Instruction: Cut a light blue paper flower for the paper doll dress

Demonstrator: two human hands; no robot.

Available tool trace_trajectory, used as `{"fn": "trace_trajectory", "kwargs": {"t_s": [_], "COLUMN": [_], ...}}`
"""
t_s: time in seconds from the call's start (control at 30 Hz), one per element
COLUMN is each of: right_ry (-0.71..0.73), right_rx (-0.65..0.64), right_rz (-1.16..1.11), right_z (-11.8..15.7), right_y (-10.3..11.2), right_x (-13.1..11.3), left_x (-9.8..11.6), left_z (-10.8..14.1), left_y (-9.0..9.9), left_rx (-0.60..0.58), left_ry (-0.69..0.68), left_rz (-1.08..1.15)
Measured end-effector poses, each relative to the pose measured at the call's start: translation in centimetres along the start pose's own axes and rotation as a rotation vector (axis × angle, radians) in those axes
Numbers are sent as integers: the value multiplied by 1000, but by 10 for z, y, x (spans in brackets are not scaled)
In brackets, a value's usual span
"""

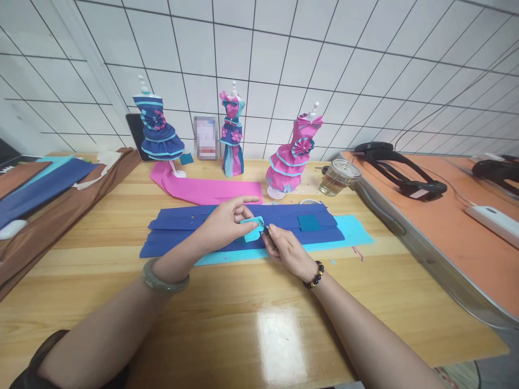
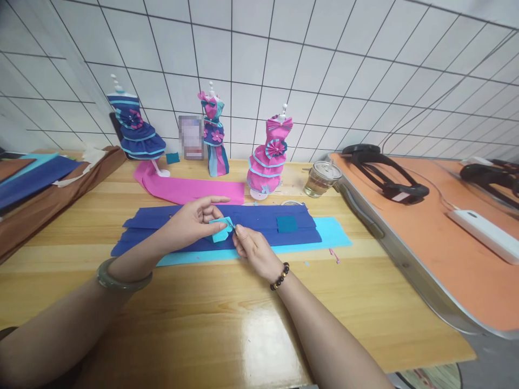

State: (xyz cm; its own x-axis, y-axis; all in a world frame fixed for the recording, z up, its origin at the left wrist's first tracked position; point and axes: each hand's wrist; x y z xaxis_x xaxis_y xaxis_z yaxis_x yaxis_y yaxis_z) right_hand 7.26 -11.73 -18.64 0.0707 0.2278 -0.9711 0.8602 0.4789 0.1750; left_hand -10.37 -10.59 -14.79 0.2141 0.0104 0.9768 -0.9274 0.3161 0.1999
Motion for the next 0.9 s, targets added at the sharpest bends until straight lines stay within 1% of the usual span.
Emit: {"fn": "trace_trajectory", "kwargs": {"t_s": [0.17,0.37,0.57,0.67,0.9], "right_ry": [-27,-29,-9,5,-55], "right_rx": [-7,-1,3,2,0], "right_rz": [-50,-34,-10,-19,-100], "right_z": [1,2,1,1,1], "right_y": [0,-1,0,0,0], "right_x": [2,1,1,1,1], "left_x": [-1,0,-2,-2,-1], "left_z": [-1,-1,-2,-2,-1], "left_y": [1,1,2,2,3], "left_rx": [-9,-18,-2,-20,-32], "left_ry": [8,13,9,5,8], "left_rz": [18,18,10,21,15]}}
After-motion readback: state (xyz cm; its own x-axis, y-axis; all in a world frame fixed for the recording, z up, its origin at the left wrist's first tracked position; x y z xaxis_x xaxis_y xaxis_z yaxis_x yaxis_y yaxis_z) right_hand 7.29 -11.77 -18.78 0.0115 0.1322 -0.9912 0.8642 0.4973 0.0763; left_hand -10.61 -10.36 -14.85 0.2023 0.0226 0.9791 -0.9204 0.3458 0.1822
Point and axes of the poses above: each hand's wrist, its own z-axis away from the middle knuckle, its own y-axis out of the back of the hand, x = y × z, and after that the axes turned 9 degrees about y, right-handed
